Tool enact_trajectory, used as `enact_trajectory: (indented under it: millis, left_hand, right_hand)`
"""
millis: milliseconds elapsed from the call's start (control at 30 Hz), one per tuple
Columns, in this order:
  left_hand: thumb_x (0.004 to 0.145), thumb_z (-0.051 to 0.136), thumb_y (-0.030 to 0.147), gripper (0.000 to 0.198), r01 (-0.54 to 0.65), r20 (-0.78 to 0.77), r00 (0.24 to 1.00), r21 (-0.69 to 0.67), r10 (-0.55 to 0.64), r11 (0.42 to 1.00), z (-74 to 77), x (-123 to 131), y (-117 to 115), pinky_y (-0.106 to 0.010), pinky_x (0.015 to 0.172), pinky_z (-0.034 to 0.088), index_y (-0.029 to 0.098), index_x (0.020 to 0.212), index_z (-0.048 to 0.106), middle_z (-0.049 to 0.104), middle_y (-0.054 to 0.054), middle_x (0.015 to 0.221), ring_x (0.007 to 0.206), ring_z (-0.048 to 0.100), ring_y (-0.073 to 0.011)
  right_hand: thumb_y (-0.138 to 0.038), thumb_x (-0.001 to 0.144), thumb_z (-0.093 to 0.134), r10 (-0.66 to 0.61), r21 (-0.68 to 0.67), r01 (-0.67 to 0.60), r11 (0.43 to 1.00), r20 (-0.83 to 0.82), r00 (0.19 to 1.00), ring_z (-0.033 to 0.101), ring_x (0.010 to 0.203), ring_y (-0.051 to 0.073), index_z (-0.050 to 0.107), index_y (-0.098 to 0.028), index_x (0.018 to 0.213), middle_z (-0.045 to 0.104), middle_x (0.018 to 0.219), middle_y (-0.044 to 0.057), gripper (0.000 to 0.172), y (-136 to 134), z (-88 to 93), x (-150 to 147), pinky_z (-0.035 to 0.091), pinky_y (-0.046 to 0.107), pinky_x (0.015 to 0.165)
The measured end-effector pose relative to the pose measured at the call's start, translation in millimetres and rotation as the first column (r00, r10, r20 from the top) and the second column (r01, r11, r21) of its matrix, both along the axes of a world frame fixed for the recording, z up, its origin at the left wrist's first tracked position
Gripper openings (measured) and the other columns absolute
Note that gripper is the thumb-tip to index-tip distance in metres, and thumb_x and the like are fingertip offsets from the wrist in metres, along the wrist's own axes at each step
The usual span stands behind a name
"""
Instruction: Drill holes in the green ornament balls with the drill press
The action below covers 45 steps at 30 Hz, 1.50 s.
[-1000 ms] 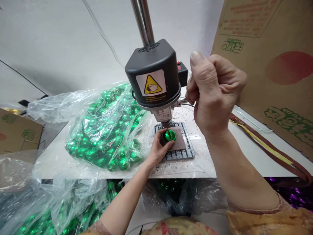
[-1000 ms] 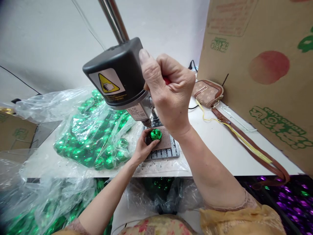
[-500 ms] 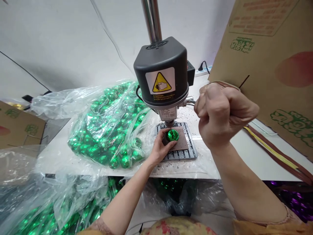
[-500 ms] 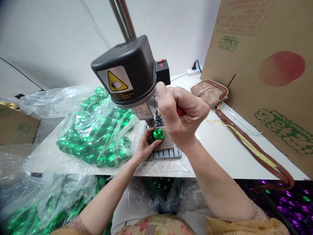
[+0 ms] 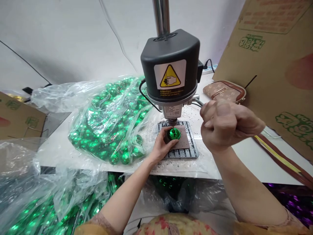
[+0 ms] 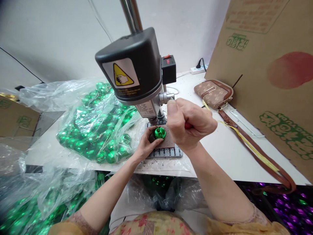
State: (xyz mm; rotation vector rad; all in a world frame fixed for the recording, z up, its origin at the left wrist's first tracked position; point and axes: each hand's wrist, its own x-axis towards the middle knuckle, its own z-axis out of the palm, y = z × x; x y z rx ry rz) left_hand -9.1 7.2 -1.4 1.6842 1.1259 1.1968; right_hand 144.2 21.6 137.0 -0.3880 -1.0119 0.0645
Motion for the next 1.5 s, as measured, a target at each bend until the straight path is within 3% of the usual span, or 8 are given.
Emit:
enact_trajectory:
  millis: [667, 900, 1033, 1133, 1200, 1267, 1333, 1500]
  left_hand:
    - [0.084, 0.077, 0.042, 0.050, -0.005, 0.004, 1.000, 0.020, 0.005, 1.000, -0.9, 0.0, -1.4, -0.040, 0.101, 0.049, 0.021, 0.124, 0.056, 0.065, -0.009, 0.123, 0.115, 0.062, -0.0249]
    - [0.083, 0.076, 0.036, 0.047, -0.085, -0.057, 0.995, 0.020, 0.086, 0.996, 6.6, 6.4, -3.8, -0.040, 0.099, 0.051, 0.021, 0.123, 0.056, 0.066, -0.009, 0.119, 0.112, 0.064, -0.0248]
    - [0.081, 0.077, 0.034, 0.039, -0.243, -0.192, 0.937, 0.238, 0.291, 0.940, 11.4, 5.9, -33.6, -0.039, 0.086, 0.055, 0.022, 0.113, 0.057, 0.066, -0.008, 0.105, 0.098, 0.067, -0.0245]
    - [0.083, 0.075, 0.039, 0.046, -0.002, -0.301, 0.934, 0.534, 0.193, 0.846, 4.3, -4.0, -75.6, -0.037, 0.078, 0.056, 0.022, 0.120, 0.054, 0.068, -0.012, 0.108, 0.096, 0.068, -0.0245]
    - [0.087, 0.070, 0.041, 0.042, 0.304, -0.498, 0.861, 0.663, 0.100, 0.685, -6.1, -13.2, -103.9, -0.034, 0.072, 0.055, 0.021, 0.120, 0.056, 0.070, -0.014, 0.108, 0.087, 0.068, -0.0220]
    - [0.090, 0.067, 0.033, 0.032, 0.562, -0.719, 0.690, 0.607, 0.087, 0.563, -17.3, -22.0, -125.3, -0.033, 0.073, 0.055, 0.019, 0.118, 0.059, 0.071, -0.015, 0.109, 0.083, 0.067, -0.0206]
    - [0.091, 0.064, 0.025, 0.031, 0.676, -0.835, 0.546, 0.485, 0.065, 0.555, -24.8, -28.8, -136.4, -0.034, 0.083, 0.055, 0.019, 0.121, 0.059, 0.071, -0.016, 0.116, 0.090, 0.068, -0.0211]
    - [0.096, 0.058, 0.039, 0.029, 0.544, -0.644, 0.763, 0.597, -0.051, 0.589, -9.9, -39.8, -108.1, -0.033, 0.081, 0.056, 0.020, 0.118, 0.060, 0.074, -0.012, 0.104, 0.091, 0.068, -0.0216]
  right_hand:
    - [-0.005, 0.080, 0.058, 0.035, 0.207, -0.076, 0.975, 0.193, 0.980, 0.029, 0.034, 0.004, 0.019, -0.019, 0.056, 0.029, 0.045, -0.009, 0.048, 6.5, -22.4, 10.2, 0.026, 0.026, 0.038]
    - [-0.012, 0.083, 0.063, 0.110, -0.028, -0.111, 0.993, -0.059, 0.992, 0.030, 0.034, 0.006, 0.038, -0.020, 0.048, 0.034, 0.040, -0.008, 0.044, 1.8, 26.7, -0.2, 0.024, 0.028, 0.038]
    - [-0.015, 0.084, 0.065, 0.161, -0.103, -0.164, 0.981, -0.034, 0.986, 0.032, 0.035, 0.008, 0.041, -0.022, 0.051, 0.036, 0.041, -0.007, 0.042, 4.3, 46.1, 2.8, 0.022, 0.030, 0.037]
    - [-0.017, 0.085, 0.065, 0.158, -0.117, -0.159, 0.980, -0.015, 0.987, 0.033, 0.036, 0.007, 0.040, -0.022, 0.052, 0.037, 0.042, -0.007, 0.042, 3.9, 45.9, 5.3, 0.023, 0.029, 0.038]
    - [-0.018, 0.085, 0.064, 0.155, -0.125, -0.155, 0.980, -0.009, 0.988, 0.033, 0.036, 0.007, 0.040, -0.022, 0.051, 0.037, 0.043, -0.007, 0.042, 2.7, 44.2, 5.5, 0.023, 0.029, 0.039]
    - [-0.018, 0.086, 0.063, 0.144, -0.142, -0.144, 0.979, -0.013, 0.989, 0.033, 0.037, 0.006, 0.040, -0.021, 0.050, 0.036, 0.043, -0.007, 0.043, 1.6, 43.2, 5.1, 0.024, 0.029, 0.041]
    - [-0.018, 0.086, 0.063, 0.126, -0.154, -0.128, 0.980, -0.024, 0.992, 0.033, 0.037, 0.006, 0.040, -0.022, 0.049, 0.036, 0.043, -0.007, 0.044, 1.4, 42.7, 5.1, 0.024, 0.030, 0.042]
    - [-0.021, 0.085, 0.067, 0.134, -0.131, -0.135, 0.982, -0.016, 0.991, 0.032, 0.035, 0.009, 0.043, -0.023, 0.049, 0.036, 0.042, -0.006, 0.043, 3.8, 40.7, 6.3, 0.023, 0.032, 0.040]
